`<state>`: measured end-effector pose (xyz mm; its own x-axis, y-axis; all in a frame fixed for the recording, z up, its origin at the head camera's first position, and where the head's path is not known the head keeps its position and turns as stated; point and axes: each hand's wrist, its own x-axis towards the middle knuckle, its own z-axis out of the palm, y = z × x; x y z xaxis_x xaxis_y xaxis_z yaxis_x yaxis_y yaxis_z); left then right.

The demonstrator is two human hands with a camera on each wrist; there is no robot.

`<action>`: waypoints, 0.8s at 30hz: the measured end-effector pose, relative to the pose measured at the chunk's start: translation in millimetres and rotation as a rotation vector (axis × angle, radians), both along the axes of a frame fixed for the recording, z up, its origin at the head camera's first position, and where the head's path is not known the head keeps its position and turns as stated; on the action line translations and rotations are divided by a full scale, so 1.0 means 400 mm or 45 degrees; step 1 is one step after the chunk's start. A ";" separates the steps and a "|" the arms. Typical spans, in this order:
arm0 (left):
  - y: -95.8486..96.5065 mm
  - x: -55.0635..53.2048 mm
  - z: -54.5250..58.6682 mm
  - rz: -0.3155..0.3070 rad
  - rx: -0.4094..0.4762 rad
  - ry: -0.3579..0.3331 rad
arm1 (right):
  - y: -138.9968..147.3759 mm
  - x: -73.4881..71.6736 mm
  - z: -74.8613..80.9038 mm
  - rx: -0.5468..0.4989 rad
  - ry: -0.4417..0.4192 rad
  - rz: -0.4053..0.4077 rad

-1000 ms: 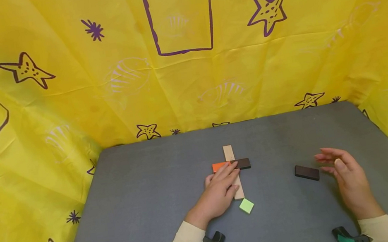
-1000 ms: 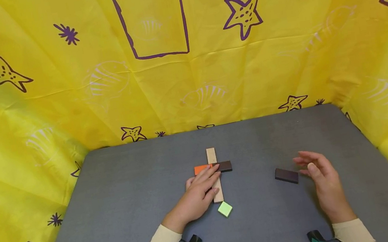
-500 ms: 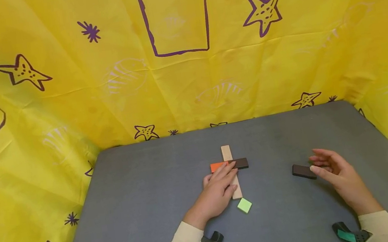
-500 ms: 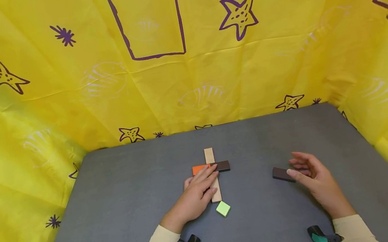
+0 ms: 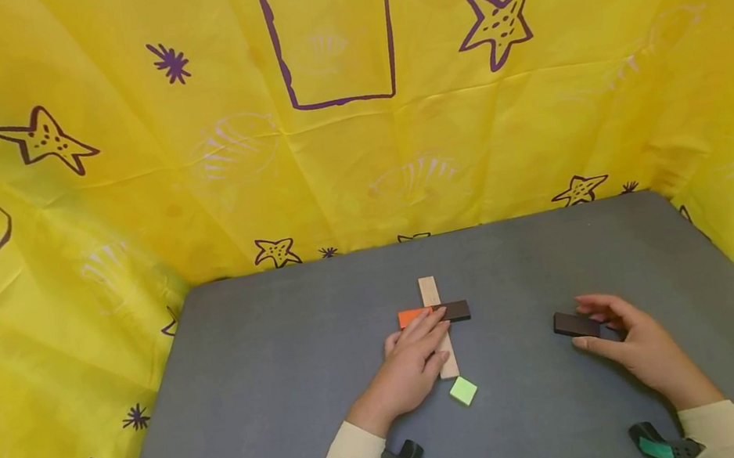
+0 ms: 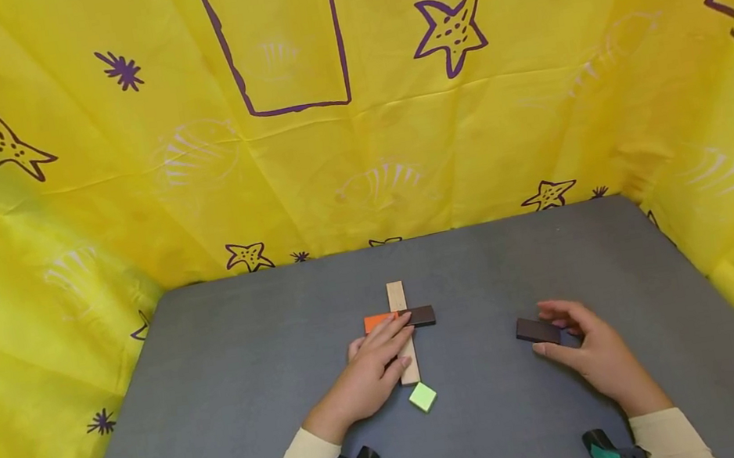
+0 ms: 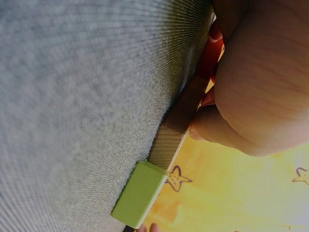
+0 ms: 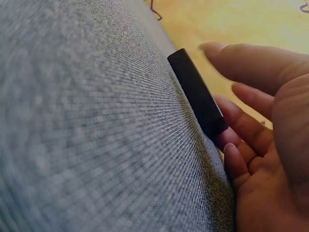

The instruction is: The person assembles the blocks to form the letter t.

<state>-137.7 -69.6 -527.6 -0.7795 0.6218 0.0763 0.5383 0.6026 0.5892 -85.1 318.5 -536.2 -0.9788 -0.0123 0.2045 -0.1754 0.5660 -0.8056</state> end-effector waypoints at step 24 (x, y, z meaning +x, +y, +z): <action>-0.001 0.002 0.001 0.005 0.008 0.001 | -0.008 0.000 -0.005 0.085 0.114 -0.105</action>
